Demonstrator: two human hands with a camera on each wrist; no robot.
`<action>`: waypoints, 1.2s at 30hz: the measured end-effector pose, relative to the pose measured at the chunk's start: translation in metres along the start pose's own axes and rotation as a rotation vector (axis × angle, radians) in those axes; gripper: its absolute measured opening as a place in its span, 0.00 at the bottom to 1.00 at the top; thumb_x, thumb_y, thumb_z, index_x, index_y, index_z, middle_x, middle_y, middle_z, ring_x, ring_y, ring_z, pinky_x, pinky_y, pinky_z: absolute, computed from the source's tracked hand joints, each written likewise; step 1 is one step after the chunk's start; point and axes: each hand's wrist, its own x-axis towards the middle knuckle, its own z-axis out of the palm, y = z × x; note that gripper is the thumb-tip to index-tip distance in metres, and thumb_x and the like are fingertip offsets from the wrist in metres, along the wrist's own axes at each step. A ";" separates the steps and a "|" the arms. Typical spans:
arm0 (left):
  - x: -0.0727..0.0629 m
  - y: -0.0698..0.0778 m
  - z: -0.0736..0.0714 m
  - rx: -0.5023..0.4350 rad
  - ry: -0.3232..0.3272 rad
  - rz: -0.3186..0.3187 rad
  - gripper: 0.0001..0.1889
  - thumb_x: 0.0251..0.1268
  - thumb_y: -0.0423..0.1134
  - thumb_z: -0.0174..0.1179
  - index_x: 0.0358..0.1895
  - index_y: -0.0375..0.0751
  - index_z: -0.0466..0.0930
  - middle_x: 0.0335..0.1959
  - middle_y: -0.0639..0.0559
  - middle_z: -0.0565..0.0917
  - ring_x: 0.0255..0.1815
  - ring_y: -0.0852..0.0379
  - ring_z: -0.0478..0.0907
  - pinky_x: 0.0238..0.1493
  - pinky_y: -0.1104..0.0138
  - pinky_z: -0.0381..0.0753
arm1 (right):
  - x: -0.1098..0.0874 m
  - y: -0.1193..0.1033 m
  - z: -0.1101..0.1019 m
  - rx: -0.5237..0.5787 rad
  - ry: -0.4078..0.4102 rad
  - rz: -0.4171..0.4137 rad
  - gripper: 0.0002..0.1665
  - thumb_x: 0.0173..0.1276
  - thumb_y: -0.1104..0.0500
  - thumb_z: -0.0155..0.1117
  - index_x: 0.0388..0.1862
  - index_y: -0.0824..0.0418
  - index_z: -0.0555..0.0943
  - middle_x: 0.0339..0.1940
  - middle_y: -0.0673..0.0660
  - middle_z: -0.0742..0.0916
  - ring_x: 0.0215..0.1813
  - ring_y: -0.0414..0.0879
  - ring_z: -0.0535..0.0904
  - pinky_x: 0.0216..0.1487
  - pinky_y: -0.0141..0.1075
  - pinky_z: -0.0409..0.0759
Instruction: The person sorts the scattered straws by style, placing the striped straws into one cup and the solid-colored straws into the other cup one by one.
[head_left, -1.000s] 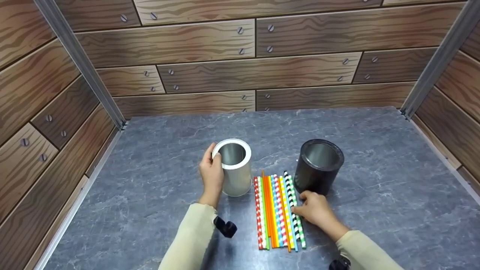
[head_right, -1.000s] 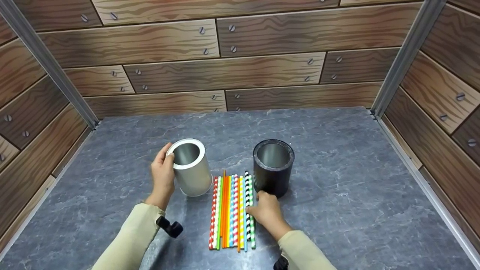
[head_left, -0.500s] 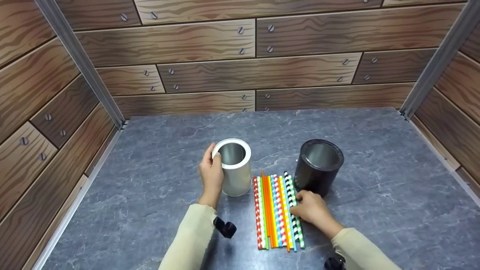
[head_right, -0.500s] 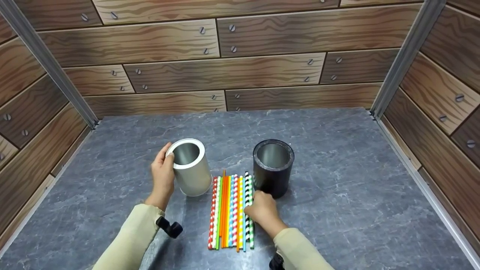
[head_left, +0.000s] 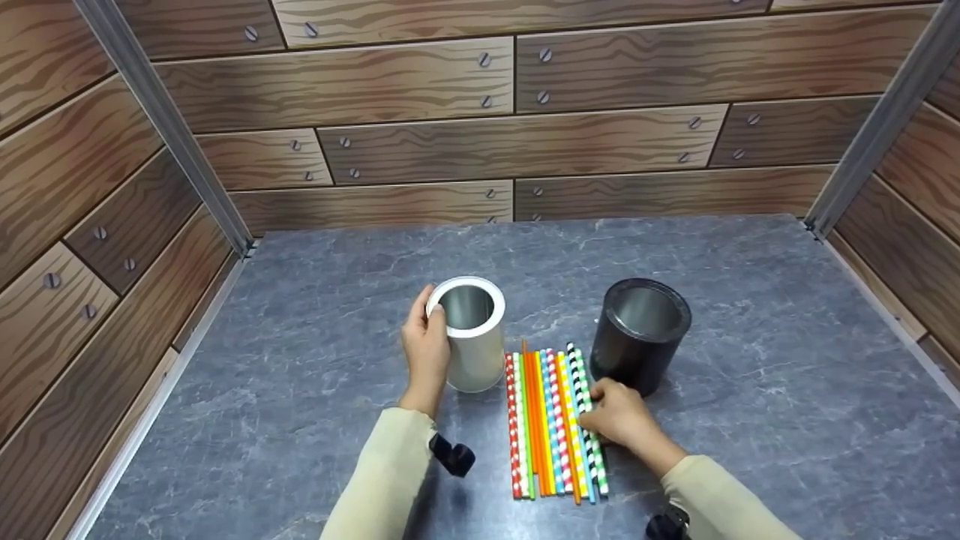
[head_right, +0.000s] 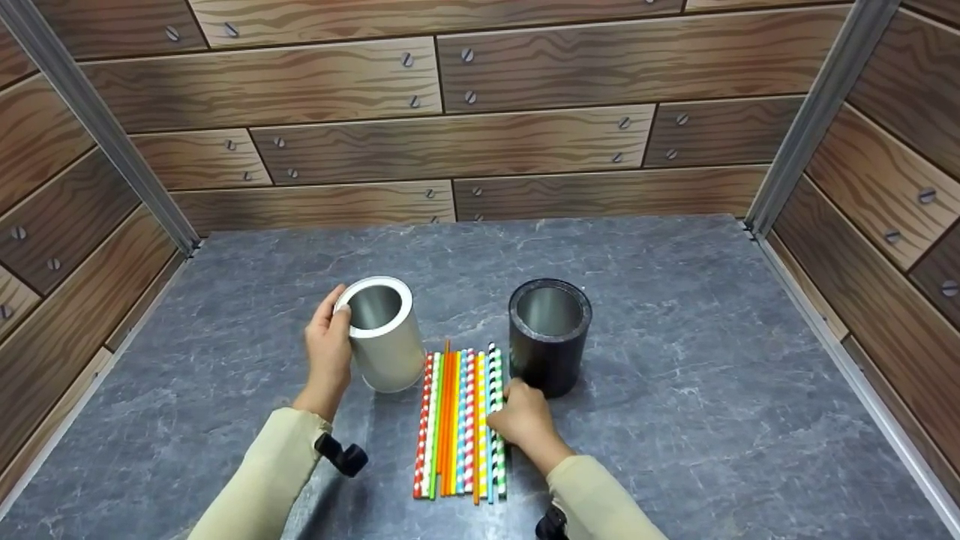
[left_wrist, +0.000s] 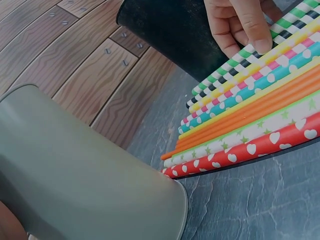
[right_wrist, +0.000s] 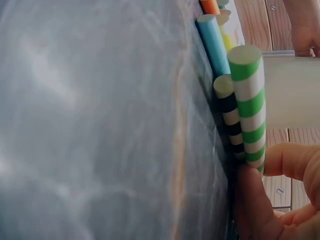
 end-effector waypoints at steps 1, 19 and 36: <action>0.000 0.000 0.000 0.005 0.000 0.001 0.21 0.63 0.30 0.46 0.61 0.33 0.71 0.59 0.39 0.75 0.61 0.49 0.70 0.62 0.60 0.69 | 0.000 0.000 0.001 0.020 -0.002 0.010 0.23 0.42 0.66 0.67 0.41 0.71 0.75 0.25 0.58 0.80 0.20 0.45 0.75 0.22 0.35 0.76; 0.001 -0.002 0.000 0.009 -0.010 0.027 0.22 0.64 0.30 0.44 0.62 0.33 0.69 0.60 0.38 0.73 0.62 0.48 0.70 0.62 0.58 0.70 | 0.002 -0.024 -0.011 0.212 0.028 -0.040 0.27 0.51 0.66 0.68 0.51 0.72 0.73 0.22 0.55 0.78 0.18 0.43 0.75 0.22 0.36 0.80; 0.001 -0.003 0.003 -0.006 0.048 0.043 0.21 0.61 0.27 0.45 0.59 0.31 0.72 0.58 0.38 0.75 0.60 0.48 0.72 0.60 0.58 0.72 | 0.013 -0.083 -0.033 0.373 0.034 -0.170 0.27 0.55 0.67 0.66 0.54 0.68 0.71 0.24 0.54 0.78 0.22 0.41 0.74 0.27 0.34 0.81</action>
